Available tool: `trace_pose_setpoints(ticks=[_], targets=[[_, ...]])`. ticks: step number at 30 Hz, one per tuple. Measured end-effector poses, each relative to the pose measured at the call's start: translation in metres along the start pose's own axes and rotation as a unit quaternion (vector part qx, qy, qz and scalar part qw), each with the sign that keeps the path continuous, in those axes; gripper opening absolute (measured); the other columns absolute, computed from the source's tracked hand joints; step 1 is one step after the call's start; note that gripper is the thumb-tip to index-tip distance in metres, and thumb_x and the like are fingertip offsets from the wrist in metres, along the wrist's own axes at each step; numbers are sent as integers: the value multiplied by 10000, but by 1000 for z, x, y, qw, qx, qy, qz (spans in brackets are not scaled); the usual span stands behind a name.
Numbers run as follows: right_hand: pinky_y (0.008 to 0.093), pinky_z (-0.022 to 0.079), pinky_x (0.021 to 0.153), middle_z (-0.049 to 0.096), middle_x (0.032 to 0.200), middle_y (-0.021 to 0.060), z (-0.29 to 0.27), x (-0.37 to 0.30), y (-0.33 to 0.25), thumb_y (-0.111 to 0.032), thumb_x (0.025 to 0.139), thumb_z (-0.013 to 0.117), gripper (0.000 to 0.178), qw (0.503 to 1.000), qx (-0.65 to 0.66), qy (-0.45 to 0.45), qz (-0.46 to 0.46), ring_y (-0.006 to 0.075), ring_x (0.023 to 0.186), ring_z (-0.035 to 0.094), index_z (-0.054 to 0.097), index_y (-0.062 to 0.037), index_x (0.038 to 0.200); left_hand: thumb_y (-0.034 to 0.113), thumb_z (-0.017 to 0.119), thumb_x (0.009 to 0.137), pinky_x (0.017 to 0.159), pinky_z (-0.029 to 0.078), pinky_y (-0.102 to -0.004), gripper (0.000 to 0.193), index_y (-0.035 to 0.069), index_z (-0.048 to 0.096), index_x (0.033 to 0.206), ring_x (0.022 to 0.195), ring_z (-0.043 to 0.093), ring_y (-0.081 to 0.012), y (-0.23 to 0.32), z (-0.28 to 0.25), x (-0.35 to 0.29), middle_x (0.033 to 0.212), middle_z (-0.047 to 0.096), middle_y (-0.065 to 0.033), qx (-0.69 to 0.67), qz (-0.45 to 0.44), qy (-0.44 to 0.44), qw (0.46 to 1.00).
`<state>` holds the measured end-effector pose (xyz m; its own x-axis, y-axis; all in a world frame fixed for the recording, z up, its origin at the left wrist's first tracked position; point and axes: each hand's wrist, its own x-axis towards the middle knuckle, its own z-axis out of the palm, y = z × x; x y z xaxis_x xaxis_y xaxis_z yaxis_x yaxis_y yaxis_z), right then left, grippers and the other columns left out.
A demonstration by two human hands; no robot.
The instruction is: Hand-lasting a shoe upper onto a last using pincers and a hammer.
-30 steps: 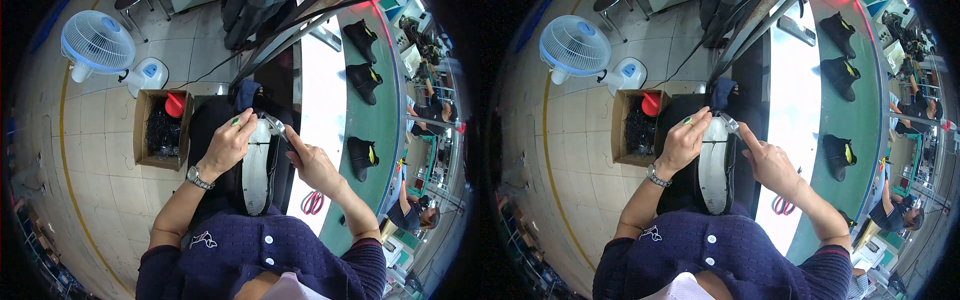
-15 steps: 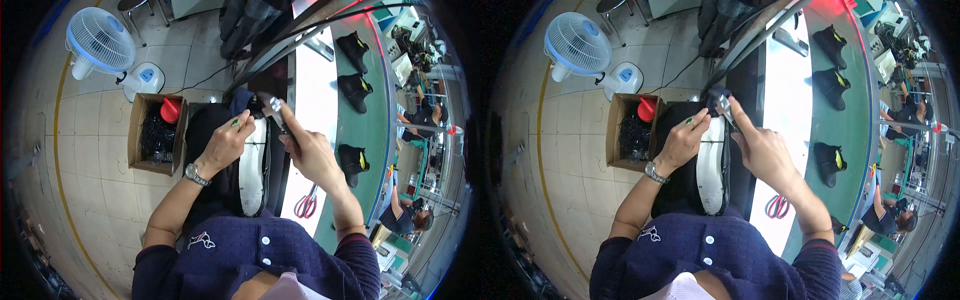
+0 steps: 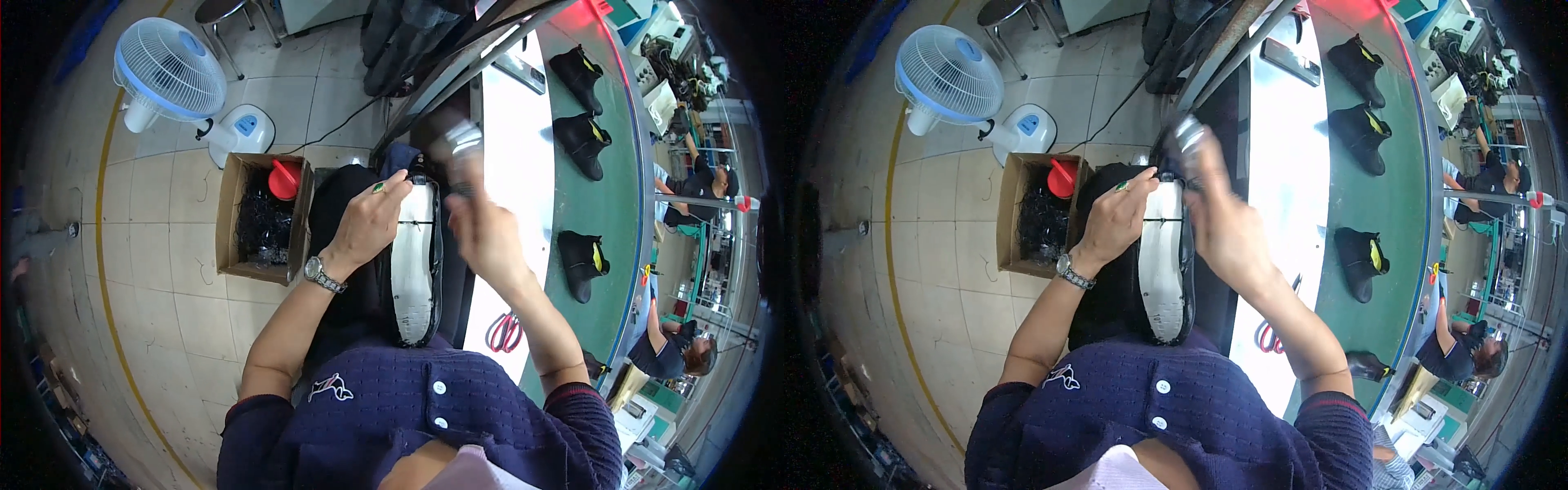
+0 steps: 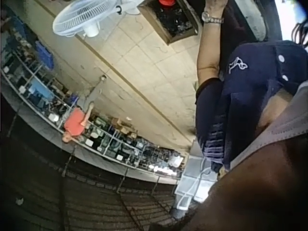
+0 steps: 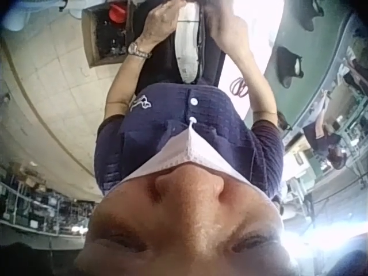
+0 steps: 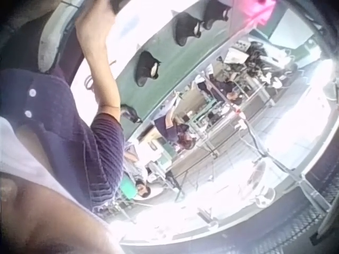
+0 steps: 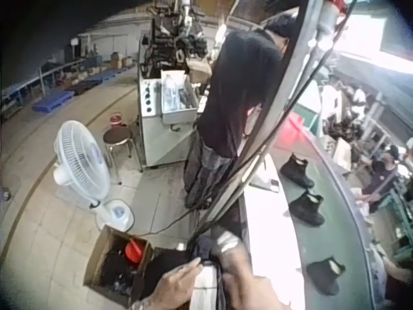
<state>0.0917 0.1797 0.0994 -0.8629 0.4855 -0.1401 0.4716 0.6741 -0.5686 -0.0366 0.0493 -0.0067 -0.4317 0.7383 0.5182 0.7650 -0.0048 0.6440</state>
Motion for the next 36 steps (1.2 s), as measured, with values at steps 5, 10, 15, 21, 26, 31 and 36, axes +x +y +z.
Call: trace_pose_setpoints(ticks=[5,10,15,21,26,31,36], targets=[[467,488,524,594,576,196,-21,7,-15,-121,917,567,712,982,-132,-103,-88,397,542,617,183,-137,1516,53,572,915,739,542,-391,181,5,475,1060,916,668,-354,0,-7,-5,1072,677,-189,-144,-169,-3,975],[468,488,524,594,579,197,-4,2,-2,-137,915,574,756,992,55,105,-48,395,544,620,122,-151,1522,92,573,930,766,532,-356,235,6,432,1097,959,671,-348,3,3,-7,1107,674,-198,-176,-183,15,967],[473,505,542,608,615,220,-20,-4,-1,-115,923,536,654,973,-134,-184,-33,381,593,645,229,-142,1500,130,572,944,787,528,-329,267,-5,442,1134,974,679,-316,3,-5,-5,1106,674,-200,-207,-217,7,954],[379,522,550,657,668,129,-5,-59,65,-186,964,541,595,980,70,85,164,236,584,671,287,-193,1502,269,567,971,894,465,-256,362,-10,603,1199,1024,601,-125,-4,9,10,1092,662,-63,-413,-360,-18,836],[431,494,648,640,877,228,44,-97,179,-314,966,552,584,950,-70,116,282,312,732,649,319,-219,1493,341,543,978,755,475,-230,310,67,670,1049,794,566,-52,-6,24,36,904,622,20,-424,-444,-131,778],[431,418,929,512,1138,231,75,-145,191,-187,910,632,553,961,-90,195,177,344,1052,509,437,-108,1421,299,541,983,795,464,-231,274,72,668,1069,849,559,-52,-11,22,30,941,626,22,-438,-413,-158,782],[398,454,897,566,1127,191,83,-254,181,-130,893,649,380,893,-39,276,354,310,1054,553,545,17,1228,275,530,990,956,397,-241,296,54,628,1161,1042,529,-77,-17,17,26,1141,620,-18,-410,-359,-193,816]])
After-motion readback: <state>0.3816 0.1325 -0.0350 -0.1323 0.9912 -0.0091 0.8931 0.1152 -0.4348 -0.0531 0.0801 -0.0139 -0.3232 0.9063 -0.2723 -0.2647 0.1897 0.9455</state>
